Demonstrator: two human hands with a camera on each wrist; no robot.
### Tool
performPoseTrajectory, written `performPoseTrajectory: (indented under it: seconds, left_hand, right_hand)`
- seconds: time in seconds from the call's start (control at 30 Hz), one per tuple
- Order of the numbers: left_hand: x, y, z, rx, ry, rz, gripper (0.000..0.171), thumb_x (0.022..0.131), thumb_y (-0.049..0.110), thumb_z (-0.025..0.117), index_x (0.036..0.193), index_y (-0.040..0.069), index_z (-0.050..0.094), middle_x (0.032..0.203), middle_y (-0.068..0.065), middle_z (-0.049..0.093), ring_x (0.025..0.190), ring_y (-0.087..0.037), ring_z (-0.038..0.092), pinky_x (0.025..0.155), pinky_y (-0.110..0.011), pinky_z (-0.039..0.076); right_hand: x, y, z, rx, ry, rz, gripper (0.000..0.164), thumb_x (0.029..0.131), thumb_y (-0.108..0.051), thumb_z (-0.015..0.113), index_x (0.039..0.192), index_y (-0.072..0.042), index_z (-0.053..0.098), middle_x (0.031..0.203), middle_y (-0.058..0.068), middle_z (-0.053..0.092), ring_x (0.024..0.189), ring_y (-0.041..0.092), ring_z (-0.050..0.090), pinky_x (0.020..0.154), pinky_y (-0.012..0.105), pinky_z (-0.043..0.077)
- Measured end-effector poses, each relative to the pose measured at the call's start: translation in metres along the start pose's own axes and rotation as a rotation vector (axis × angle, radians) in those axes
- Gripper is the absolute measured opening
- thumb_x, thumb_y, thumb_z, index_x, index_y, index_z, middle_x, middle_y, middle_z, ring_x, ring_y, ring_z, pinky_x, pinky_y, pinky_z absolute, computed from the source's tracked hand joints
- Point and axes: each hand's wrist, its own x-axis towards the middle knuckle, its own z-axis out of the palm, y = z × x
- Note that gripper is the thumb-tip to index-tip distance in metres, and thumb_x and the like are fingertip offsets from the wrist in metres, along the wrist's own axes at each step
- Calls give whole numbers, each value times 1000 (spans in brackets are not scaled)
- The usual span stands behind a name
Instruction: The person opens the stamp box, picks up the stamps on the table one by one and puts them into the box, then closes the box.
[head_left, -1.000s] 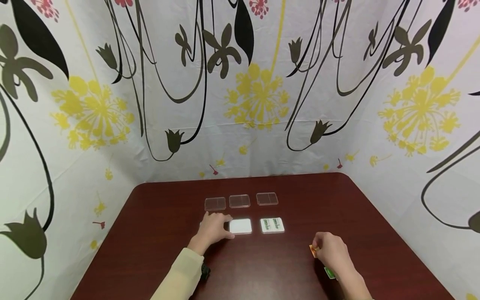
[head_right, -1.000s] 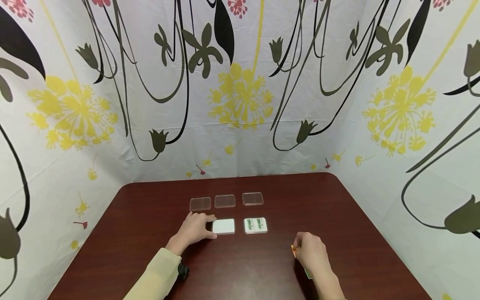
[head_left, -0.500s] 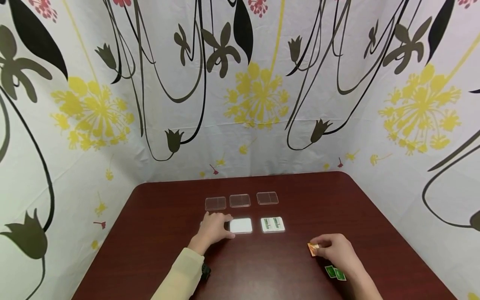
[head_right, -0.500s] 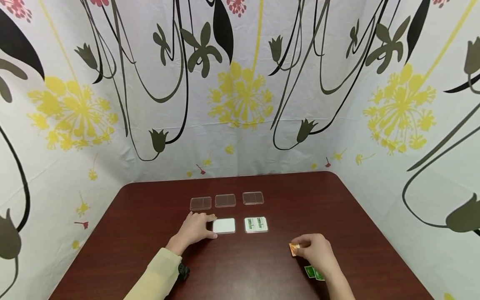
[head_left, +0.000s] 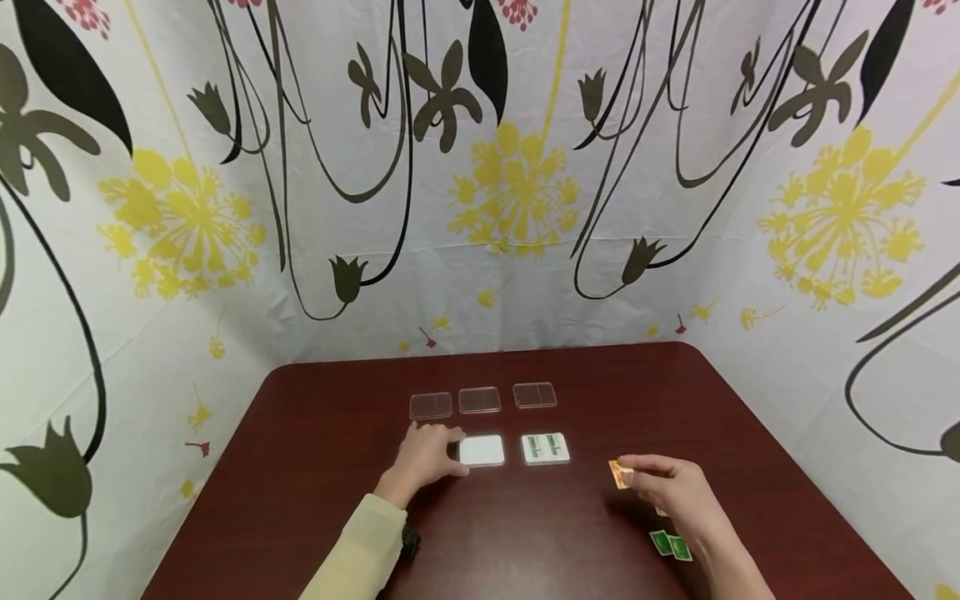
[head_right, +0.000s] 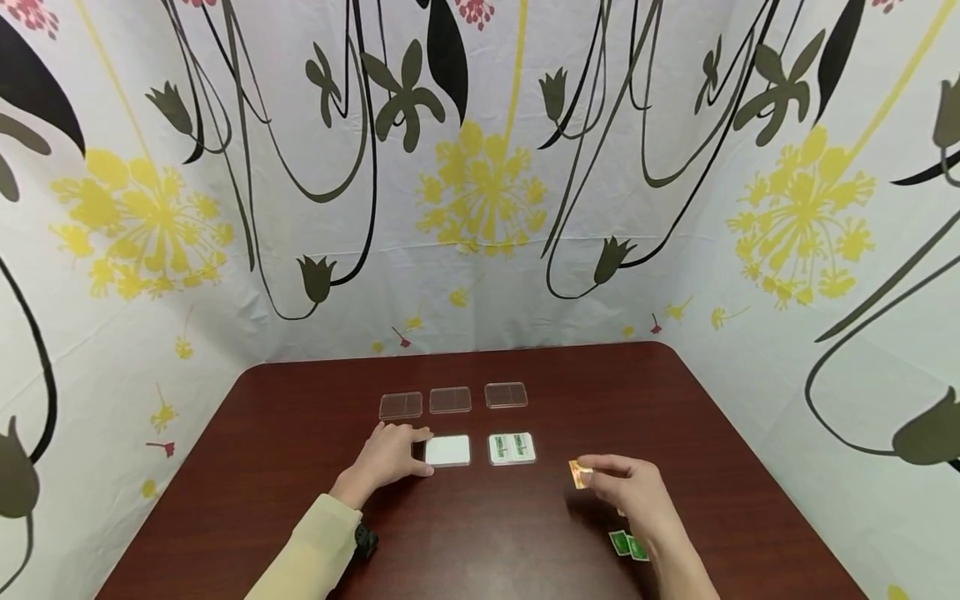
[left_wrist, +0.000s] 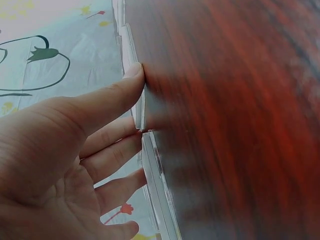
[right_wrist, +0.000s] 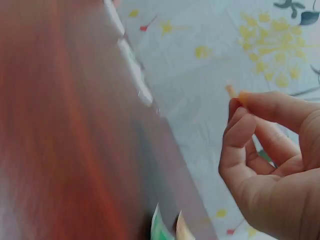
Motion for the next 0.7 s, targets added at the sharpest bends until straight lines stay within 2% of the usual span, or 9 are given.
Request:
performPoseTrajectory:
  seconds: [0.1,0.2,0.37,0.6,0.7]
  left_hand:
    - [1,-2,1,9,1,8,61,79,41,87,130,14,71,122,-4,71,111,-28,66,108,-67,30]
    - [2,-3,1,21,-2,15,60,79,42,86,129,14,71,122,-3,71,109,-28,66,107,-66,31]
    - [4,-5,-2,27,-18,16,56,80,41,86,128,16,72,126,-1,69,113,-28,65,107,-67,30]
    - [5,-6,-1,33,-19,9,53,80,40,86,127,18,73,127,2,69,115,-26,64,109,-66,27]
    - [5,-6,-2,42,-14,5,53,80,40,86,127,18,73,126,2,69,116,-27,63,109,-65,28]
  right_hand:
    - [1,-10,9,46,-21,-37,44,87,-22,80,126,-3,71,127,10,67,102,18,68,88,38,55]
    - [4,-19,20,25,-48,-101,43,88,-23,79,127,-5,71,131,13,65,106,19,66,89,38,55]
    - [14,-33,40,-52,-72,-187,36,87,-20,81,122,-11,75,125,9,68,111,17,63,86,33,54]
    - [33,-42,71,-109,-91,-258,30,84,-9,82,114,-12,78,109,10,73,97,25,66,74,38,57]
    - [41,-46,84,-173,-103,-307,28,84,-7,81,111,-15,79,110,4,74,101,20,65,73,34,56]
